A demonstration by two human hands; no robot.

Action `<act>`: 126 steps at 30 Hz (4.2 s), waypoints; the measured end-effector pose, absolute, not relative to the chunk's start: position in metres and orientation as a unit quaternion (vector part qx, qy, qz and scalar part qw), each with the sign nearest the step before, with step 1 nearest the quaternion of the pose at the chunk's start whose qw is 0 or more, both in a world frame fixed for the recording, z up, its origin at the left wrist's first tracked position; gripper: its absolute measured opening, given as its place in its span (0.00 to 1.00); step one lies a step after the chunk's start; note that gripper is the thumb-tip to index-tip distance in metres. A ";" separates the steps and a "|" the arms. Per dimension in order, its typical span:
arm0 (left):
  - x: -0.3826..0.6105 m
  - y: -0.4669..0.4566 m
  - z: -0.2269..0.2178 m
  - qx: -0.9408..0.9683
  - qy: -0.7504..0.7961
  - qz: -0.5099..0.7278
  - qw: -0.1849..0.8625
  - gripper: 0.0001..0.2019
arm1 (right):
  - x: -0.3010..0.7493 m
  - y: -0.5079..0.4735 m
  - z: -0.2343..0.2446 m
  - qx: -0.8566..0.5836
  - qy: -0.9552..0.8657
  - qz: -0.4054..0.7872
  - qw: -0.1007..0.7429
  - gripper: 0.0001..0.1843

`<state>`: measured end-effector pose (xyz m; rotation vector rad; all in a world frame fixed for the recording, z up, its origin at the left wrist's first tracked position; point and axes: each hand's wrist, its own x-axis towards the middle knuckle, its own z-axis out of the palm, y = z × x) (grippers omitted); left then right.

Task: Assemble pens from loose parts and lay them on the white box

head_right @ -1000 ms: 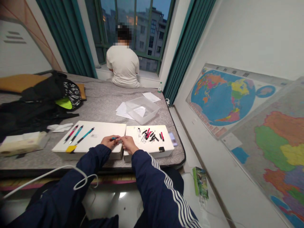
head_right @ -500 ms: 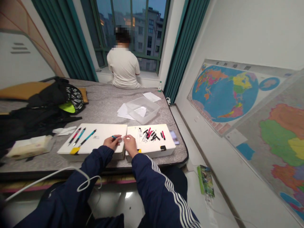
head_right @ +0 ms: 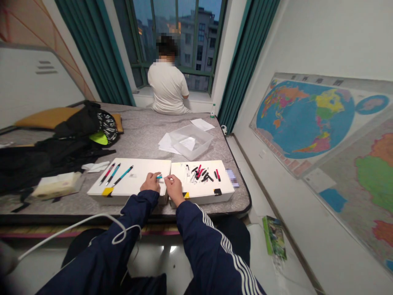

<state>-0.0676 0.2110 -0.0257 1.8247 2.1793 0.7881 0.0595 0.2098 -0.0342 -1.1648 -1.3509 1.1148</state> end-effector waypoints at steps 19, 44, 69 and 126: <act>-0.075 0.215 -0.034 0.671 0.677 0.282 0.109 0.22 | 0.057 0.213 -0.038 -0.485 -0.574 0.454 0.478 0.17; -0.072 0.222 -0.039 0.653 0.718 0.227 0.076 0.11 | 0.208 0.220 0.026 -0.594 -0.796 0.103 0.054 0.09; -0.063 0.215 -0.022 0.668 0.731 0.121 0.074 0.15 | 0.086 0.229 0.006 -0.336 -0.311 0.715 0.528 0.21; -0.063 0.218 -0.024 0.650 0.743 0.126 0.094 0.15 | 0.135 0.181 -0.001 -0.449 -0.886 0.116 0.001 0.30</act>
